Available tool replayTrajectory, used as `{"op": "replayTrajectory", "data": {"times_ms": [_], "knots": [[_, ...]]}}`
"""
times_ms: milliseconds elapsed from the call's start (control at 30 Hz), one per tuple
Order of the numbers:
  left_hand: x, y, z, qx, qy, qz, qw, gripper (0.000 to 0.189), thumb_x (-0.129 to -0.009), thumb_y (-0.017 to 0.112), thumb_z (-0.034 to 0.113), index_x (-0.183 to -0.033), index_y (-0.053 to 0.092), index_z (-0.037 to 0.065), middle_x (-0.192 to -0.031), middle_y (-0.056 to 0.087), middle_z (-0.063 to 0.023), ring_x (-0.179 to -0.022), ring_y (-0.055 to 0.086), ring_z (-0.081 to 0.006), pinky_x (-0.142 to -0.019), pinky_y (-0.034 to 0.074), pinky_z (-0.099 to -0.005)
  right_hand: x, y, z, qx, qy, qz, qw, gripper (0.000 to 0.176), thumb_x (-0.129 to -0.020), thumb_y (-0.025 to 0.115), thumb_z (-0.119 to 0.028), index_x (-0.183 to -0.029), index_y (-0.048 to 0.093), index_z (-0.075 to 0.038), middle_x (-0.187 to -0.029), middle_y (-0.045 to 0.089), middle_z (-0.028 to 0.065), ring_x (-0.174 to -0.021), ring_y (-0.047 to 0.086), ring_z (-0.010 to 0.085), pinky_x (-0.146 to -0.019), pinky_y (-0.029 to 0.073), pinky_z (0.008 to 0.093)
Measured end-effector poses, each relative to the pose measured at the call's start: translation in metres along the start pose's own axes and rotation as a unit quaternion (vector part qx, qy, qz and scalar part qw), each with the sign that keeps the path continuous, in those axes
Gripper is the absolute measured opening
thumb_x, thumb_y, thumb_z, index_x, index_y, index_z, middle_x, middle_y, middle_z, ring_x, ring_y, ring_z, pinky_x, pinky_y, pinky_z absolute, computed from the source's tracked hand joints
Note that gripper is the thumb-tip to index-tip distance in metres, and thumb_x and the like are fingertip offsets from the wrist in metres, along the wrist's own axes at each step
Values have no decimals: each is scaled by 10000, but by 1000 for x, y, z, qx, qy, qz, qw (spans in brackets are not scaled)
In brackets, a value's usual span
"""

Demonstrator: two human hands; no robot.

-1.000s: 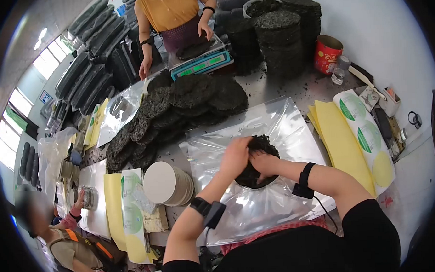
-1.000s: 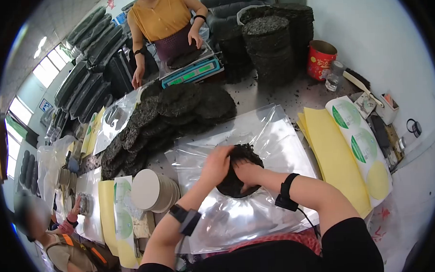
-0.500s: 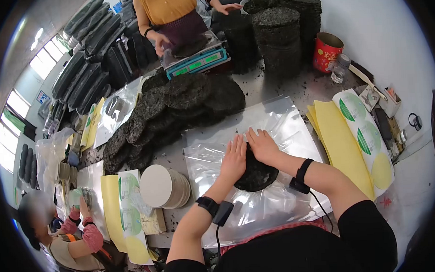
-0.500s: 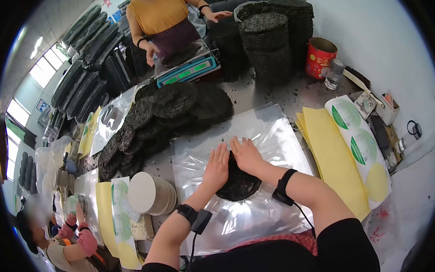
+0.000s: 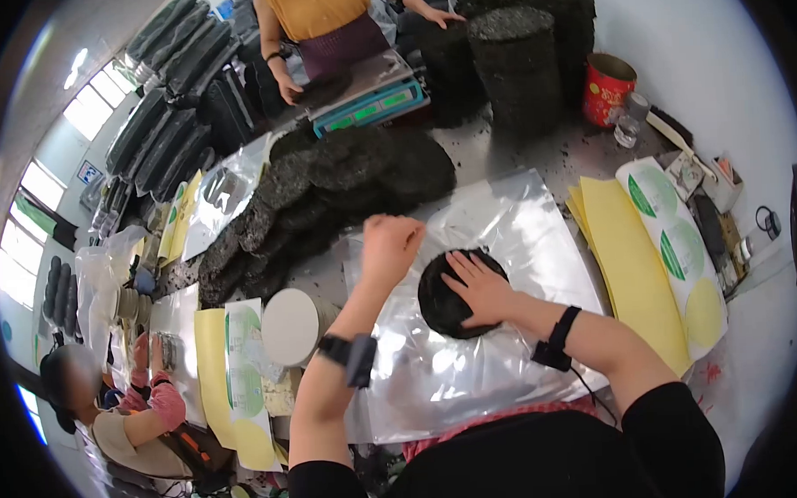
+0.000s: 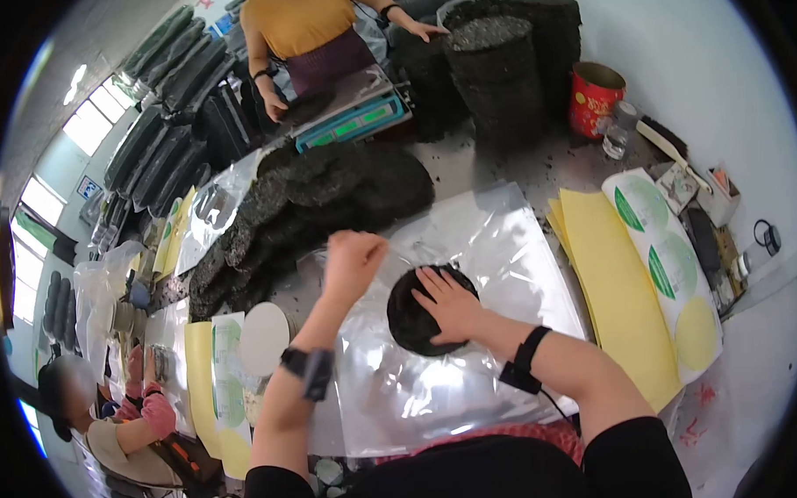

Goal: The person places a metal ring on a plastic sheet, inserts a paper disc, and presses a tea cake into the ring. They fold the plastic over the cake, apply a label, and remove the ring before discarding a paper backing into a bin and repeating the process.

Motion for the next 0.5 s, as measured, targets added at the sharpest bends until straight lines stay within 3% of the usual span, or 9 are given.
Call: {"op": "replayTrajectory", "data": {"times_ms": [67, 167, 233, 267, 333, 400, 500], "knots": [[37, -41, 25, 100, -97, 254, 957, 83, -809, 620, 23, -888, 645, 30, -836, 630, -104, -813, 611, -299, -912, 414, -403, 1, 1, 0, 3, -5, 16, 1000, 998, -625, 759, -512, -1420, 377, -44, -1537, 145, 258, -1440, 123, 374, -1167, 126, 476], [167, 9, -5, 21, -230, 327, 916, 279, -809, 656, 42, -1075, 599, -20, -935, 623, -130, -841, 615, -262, -832, 457, -371, 0, 3, -1, 24, -4, 13, 1000, 986, -626, 759, -509, -1410, 391, -37, -1537, 147, 258, -1440, 123, 378, -1168, 119, 480], [198, -1, 10, 104, -337, 262, 898, 328, -825, 656, 59, -1130, 578, -33, -873, 608, -105, -771, 600, -213, -752, 470, -326, 0, 2, -3, 33, 3, 15, 999, 972, -619, 770, -489, -1399, 409, -36, -1532, 155, 264, -1438, 126, 382, -1168, 108, 484], [213, -13, 27, 214, -396, 174, 876, 309, -841, 645, 70, -1124, 572, -29, -777, 597, -72, -693, 584, -176, -698, 468, -291, 1, 3, -3, 22, 7, 21, 1000, 967, -610, 776, -463, -1395, 411, -33, -1524, 167, 273, -1436, 130, 384, -1169, 109, 484], [224, -34, 70, 426, -488, -2, 762, 271, -872, 623, 91, -1110, 561, -22, -586, 573, -5, -536, 551, -102, -591, 464, -222, 3, 1, -6, 19, -8, 40, 999, 966, -604, 778, -441, -1393, 407, -25, -1516, 179, 280, -1435, 131, 386, -1168, 109, 491], [251, -26, 60, 339, -486, 1, 806, 263, -850, 625, 81, -1099, 580, 10, -700, 606, -29, -631, 583, -128, -630, 482, -247, 11, 6, -14, 8, 0, 28, 1000, 963, -605, 778, -438, -1391, 408, -22, -1513, 181, 285, -1434, 129, 390, -1166, 111, 499], [282, 12, 0, 195, -444, 44, 874, 265, -817, 628, 66, -1081, 609, 58, -871, 656, -64, -772, 630, -167, -688, 509, -284, 7, 1, -13, 17, -5, 32, 999, 977, -586, 791, -439, -1384, 415, -19, -1512, 174, 292, -1433, 125, 402, -1162, 113, 513]]}}
Point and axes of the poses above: each hand's wrist, its own x-axis away from the middle knuckle, its own y-axis out of the palm, z = x × y, the point moved 3 cm from there along -x, towards the middle knuckle
